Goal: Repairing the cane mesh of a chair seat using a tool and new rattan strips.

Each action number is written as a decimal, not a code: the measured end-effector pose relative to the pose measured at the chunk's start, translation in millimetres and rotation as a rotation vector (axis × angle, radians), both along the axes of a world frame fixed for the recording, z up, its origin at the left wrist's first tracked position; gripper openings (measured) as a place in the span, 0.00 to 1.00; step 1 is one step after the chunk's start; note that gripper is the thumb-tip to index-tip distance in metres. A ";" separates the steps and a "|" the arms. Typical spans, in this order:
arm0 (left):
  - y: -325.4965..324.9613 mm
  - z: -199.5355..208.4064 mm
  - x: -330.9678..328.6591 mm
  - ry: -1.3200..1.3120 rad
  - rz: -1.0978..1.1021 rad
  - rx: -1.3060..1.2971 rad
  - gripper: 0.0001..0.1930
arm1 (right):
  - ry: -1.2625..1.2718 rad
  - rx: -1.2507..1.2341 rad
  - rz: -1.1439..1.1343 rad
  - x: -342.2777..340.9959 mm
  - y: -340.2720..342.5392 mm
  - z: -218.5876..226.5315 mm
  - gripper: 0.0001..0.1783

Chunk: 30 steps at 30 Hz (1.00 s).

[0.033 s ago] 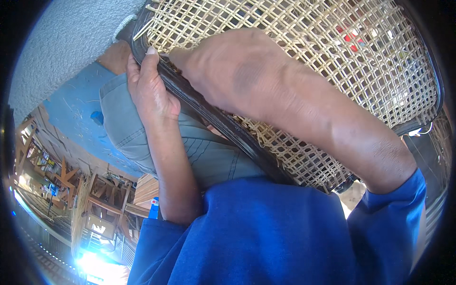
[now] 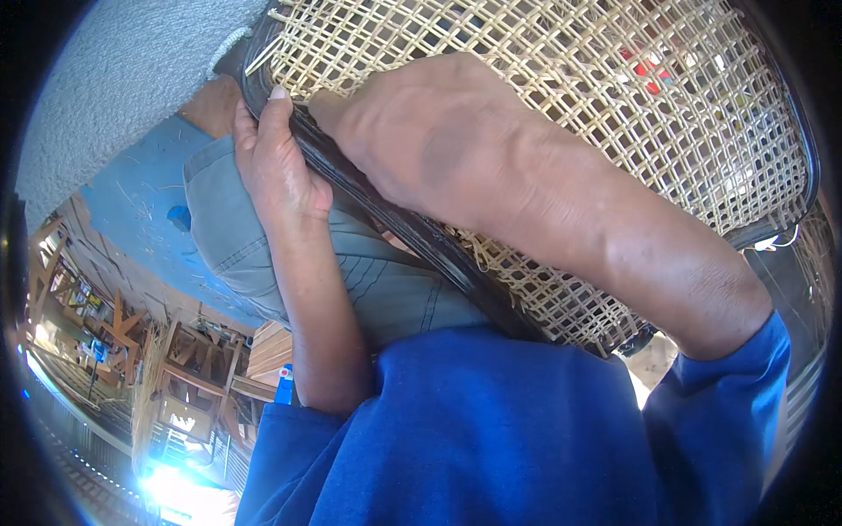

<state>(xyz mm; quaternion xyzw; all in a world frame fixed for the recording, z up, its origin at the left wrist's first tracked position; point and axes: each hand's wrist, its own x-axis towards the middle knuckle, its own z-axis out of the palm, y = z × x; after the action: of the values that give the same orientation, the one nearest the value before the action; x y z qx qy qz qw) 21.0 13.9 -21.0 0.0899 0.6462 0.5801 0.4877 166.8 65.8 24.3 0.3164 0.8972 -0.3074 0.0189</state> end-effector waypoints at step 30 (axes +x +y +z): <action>1.2 0.9 -9.2 -0.302 -0.003 0.104 0.18 | 0.219 0.120 0.107 -4.8 26.0 -2.1 0.10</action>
<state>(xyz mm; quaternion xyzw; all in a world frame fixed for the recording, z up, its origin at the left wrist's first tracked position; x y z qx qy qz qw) 11.8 15.1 -20.1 0.0279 0.5345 0.6192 0.5745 162.1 91.8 22.2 0.2332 0.9263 -0.2844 -0.0819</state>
